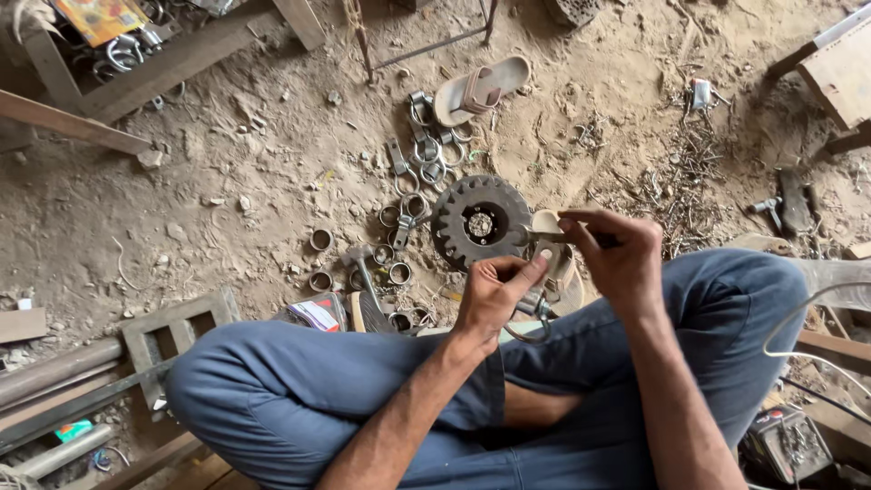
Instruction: The person sits on the ground and uses pliers to manipulate and assemble small metal components, including rings and a gear-like part. They repeatedly open and close the pliers to adjust the metal pieces and occasionally shift their position.
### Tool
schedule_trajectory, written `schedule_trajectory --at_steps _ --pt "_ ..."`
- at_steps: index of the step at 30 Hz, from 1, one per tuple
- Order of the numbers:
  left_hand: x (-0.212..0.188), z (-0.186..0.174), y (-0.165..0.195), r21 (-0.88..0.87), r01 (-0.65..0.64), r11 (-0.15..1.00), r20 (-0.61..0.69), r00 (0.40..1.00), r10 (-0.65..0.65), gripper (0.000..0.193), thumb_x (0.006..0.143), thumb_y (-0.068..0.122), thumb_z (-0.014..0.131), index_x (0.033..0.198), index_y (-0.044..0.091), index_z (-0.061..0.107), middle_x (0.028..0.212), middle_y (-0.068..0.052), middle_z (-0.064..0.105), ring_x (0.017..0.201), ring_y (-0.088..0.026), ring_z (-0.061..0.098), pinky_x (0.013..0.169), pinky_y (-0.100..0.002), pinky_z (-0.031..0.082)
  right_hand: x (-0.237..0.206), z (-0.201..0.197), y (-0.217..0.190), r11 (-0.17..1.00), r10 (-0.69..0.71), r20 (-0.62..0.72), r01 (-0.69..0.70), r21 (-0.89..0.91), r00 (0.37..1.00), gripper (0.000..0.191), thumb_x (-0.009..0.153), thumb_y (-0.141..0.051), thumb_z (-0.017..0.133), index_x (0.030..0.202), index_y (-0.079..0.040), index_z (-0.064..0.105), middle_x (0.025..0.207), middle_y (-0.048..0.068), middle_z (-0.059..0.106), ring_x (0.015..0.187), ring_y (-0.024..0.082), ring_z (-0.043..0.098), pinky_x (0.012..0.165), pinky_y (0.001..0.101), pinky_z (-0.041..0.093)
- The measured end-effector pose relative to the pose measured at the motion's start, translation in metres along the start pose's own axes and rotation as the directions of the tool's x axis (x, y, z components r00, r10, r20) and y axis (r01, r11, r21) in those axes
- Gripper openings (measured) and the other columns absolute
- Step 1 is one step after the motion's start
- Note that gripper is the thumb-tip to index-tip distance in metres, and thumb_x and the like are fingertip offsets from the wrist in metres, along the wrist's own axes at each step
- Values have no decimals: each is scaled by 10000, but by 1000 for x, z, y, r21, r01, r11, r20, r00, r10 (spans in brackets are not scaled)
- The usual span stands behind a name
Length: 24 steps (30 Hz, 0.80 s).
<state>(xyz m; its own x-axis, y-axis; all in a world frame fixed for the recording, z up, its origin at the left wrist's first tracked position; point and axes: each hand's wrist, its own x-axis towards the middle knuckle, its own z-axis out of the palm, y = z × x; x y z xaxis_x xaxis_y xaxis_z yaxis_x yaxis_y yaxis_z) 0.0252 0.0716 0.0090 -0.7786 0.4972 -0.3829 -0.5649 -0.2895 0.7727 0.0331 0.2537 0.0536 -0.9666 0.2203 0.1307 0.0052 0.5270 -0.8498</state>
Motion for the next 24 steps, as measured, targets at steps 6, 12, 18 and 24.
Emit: schedule_trajectory --at_steps 6,12,18,24 --pt "-23 4 -6 -199 60 978 157 987 -29 282 1075 273 692 931 31 695 755 -56 671 654 -156 699 607 -288 599 3 4 5 985 -72 -187 41 -169 980 146 1033 -113 715 1110 -14 791 777 42 716 619 57 562 529 233 402" --pt "-10 11 12 165 -103 981 82 993 90 303 1016 345 598 1088 65 685 779 -49 679 647 -130 690 556 -310 627 10 -3 26 903 311 -90 -264 339 946 288 1082 -255 580 1268 -70 700 734 -58 568 589 41 436 498 225 349" --pt "-16 4 31 656 -288 698 -21 917 398 306 1085 341 451 1118 76 598 794 -21 717 628 -98 718 491 -261 568 -5 18 44 689 371 167 -392 610 913 303 1138 -238 483 1294 -22 628 713 -58 423 592 63 389 502 236 350" --pt "-15 -3 35 502 -400 767 -106 851 514 218 1110 253 535 1103 38 569 930 -74 752 738 -77 691 556 -206 497 -20 36 34 940 -146 86 111 322 986 314 1203 -263 365 1270 29 461 976 49 508 855 147 509 731 304 464"
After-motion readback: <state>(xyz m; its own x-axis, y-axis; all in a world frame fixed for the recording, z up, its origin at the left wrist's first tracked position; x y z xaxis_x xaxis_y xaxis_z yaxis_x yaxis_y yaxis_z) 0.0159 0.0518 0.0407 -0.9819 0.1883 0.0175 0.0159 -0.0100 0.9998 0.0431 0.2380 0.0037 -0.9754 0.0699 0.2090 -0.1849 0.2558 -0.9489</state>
